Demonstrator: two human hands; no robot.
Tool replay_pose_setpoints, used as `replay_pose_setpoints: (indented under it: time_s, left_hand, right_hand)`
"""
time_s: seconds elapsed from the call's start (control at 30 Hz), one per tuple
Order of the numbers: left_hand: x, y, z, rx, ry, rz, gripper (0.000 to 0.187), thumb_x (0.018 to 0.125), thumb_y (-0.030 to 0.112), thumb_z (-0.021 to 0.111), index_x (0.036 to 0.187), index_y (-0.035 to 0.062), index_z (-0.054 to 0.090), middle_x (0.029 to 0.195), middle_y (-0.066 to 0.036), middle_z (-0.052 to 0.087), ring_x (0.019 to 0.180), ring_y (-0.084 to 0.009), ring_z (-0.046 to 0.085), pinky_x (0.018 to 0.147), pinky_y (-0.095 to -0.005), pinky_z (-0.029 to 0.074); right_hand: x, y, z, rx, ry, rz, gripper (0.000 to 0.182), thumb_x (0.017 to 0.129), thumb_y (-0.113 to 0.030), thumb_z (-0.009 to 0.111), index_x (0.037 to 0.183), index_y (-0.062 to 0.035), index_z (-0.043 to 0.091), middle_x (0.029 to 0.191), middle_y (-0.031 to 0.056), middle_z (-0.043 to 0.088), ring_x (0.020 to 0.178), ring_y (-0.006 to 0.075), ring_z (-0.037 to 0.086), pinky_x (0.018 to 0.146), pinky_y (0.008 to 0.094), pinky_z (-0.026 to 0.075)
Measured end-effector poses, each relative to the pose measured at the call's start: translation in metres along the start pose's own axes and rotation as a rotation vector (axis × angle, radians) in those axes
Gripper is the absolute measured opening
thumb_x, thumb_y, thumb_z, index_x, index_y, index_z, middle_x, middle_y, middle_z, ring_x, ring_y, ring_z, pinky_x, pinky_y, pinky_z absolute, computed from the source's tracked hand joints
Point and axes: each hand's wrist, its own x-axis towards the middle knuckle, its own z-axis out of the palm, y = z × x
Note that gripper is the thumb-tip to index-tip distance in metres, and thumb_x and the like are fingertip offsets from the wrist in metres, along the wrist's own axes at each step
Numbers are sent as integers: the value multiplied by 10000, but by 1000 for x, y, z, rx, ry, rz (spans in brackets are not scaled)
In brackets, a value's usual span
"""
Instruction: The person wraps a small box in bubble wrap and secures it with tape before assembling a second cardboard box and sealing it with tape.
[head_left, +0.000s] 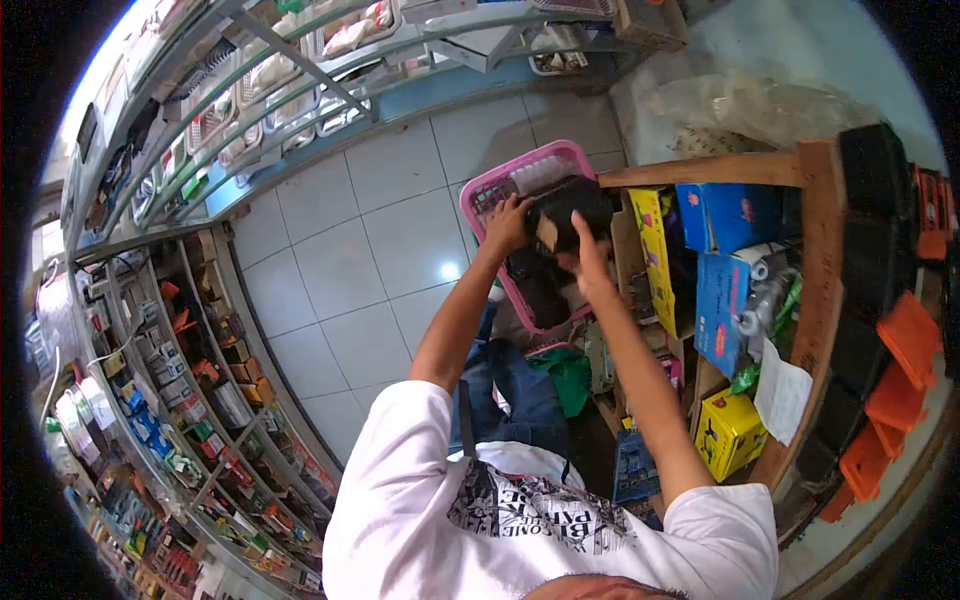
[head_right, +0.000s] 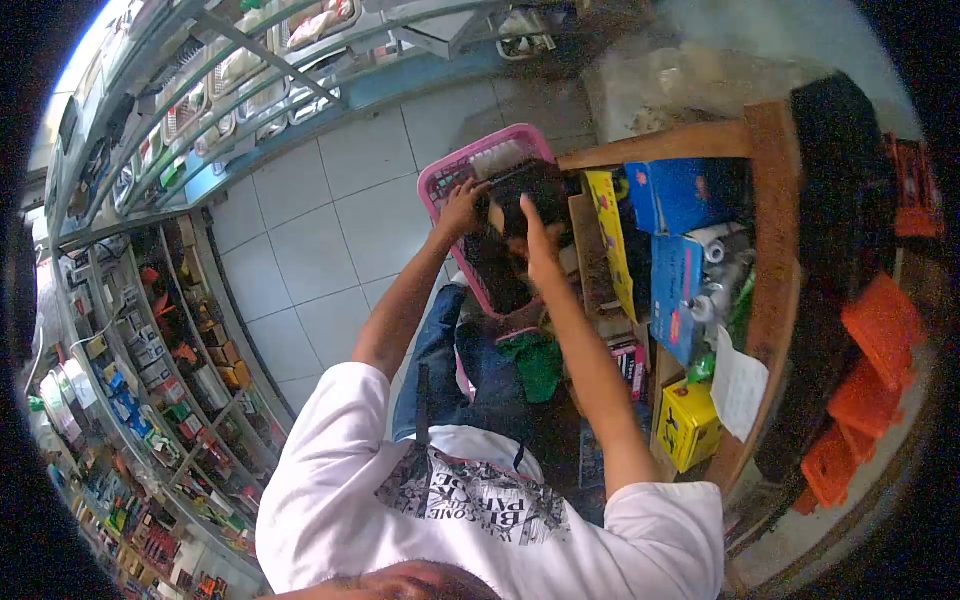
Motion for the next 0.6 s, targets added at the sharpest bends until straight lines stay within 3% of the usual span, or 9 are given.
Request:
replay_pose_setpoints:
  time_s: [0.07, 0.17, 0.27, 0.37, 0.47, 0.6]
  left_hand:
    - [11, -6, 10, 28, -154, -65, 641, 890, 340, 645, 1475, 164, 452, 1553, -124, 416, 1404, -406, 389, 1097, -630, 325]
    - [13, -26, 45, -54, -20, 34, 631, 846, 334, 680, 1431, 175, 505, 1523, -102, 461, 1385, -396, 410, 1106, -610, 310]
    - [0, -22, 42, -121, 70, 55, 709, 818, 285, 718, 1454, 131, 446, 1451, -128, 519, 1358, -383, 438, 1104, -566, 311]
    - [2, -19, 39, -340, 152, -11, 824, 810, 258, 754, 1515, 142, 344, 1382, -160, 554, 1348, -364, 456, 1088, -532, 331]
    - [3, -21, 33, -447, 92, -39, 893, 826, 311, 752, 1563, 150, 274, 1405, -158, 544, 1357, -362, 451, 1089, -545, 331]
    - [4, -12, 29, -145, -19, -41, 965, 831, 346, 735, 1601, 160, 183, 1448, -161, 515, 1372, -364, 441, 1097, -569, 321]
  right_hand:
    - [33, -14, 23, -130, 52, -55, 804, 780, -583, 781, 1351, -132, 439, 1080, 89, 639, 630, 216, 653, 547, 319, 539]
    - [74, -36, 58, -315, 120, -148, 1100, 759, -559, 810, 1535, -115, 169, 1166, 178, 604, 589, 256, 669, 495, 332, 532]
    - [124, -23, 76, -409, 86, -148, 1223, 754, -533, 823, 1543, -146, -28, 1137, 228, 602, 596, 285, 688, 497, 350, 550]
    - [169, 3, 89, -608, 232, -169, 1195, 786, -560, 775, 1562, -103, -10, 1187, 254, 604, 655, 300, 714, 506, 372, 575]
    - [157, -12, 104, -648, 285, -140, 1168, 830, -545, 736, 1561, -43, -24, 1219, 274, 602, 723, 335, 726, 576, 410, 593]
    - [216, 32, 90, -1020, 534, -300, 1007, 893, -495, 692, 1517, 30, 101, 1225, 308, 603, 900, 395, 717, 761, 497, 590]
